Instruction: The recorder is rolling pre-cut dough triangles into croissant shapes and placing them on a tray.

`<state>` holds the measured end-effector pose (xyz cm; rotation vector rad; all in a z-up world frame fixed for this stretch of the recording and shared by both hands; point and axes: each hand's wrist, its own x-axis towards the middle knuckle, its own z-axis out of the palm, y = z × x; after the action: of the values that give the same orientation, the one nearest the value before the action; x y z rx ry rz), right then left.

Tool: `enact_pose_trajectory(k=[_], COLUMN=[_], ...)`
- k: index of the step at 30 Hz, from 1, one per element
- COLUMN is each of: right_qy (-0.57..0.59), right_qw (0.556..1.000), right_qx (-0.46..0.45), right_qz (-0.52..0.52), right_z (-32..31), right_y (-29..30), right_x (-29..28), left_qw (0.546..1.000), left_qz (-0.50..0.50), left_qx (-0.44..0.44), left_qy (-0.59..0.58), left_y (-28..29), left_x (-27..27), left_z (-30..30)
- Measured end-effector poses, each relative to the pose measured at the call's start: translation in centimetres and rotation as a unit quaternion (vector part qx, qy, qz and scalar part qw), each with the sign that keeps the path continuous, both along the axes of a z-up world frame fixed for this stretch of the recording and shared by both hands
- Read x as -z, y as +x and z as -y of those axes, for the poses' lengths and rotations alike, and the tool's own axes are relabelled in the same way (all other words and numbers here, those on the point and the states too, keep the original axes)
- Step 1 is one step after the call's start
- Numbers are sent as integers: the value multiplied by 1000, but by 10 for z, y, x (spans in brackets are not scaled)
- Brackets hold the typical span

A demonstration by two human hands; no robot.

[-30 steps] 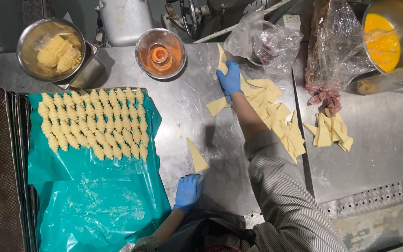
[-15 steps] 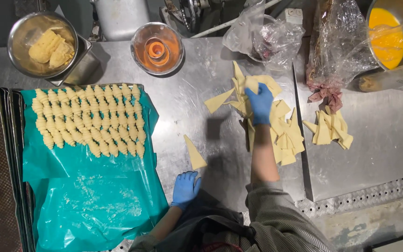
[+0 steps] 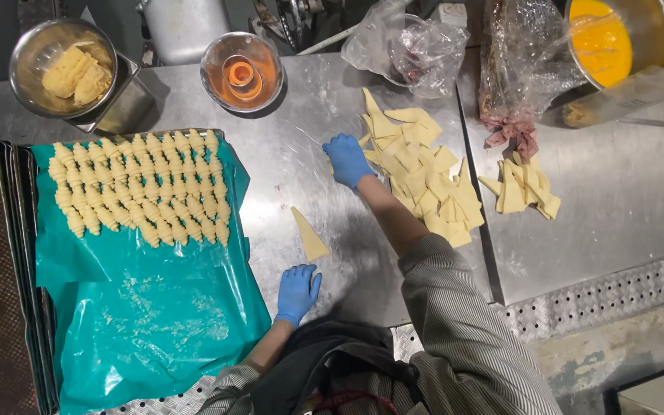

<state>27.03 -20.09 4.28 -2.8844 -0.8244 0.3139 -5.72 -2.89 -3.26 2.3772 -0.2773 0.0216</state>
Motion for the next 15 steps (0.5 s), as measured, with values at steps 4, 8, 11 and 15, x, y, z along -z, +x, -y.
enact_pose_trajectory(k=[4, 8, 11, 15], right_qy=[46, 404, 476, 340], right_qw=[998, 875, 756, 742], right_qx=[32, 263, 440, 532], right_qz=[-33, 49, 90, 225], right_z=[33, 112, 173, 221], right_y=[-6, -32, -79, -183], right_x=[-38, -36, -9, 61], left_qw=[1000, 998, 980, 953], left_qz=[6, 4, -15, 53], left_qx=[1, -62, -186, -299], left_qy=[9, -10, -66, 6], left_y=[0, -2, 4, 29], left_x=[1, 4, -14, -57], left_z=[0, 1, 9, 31])
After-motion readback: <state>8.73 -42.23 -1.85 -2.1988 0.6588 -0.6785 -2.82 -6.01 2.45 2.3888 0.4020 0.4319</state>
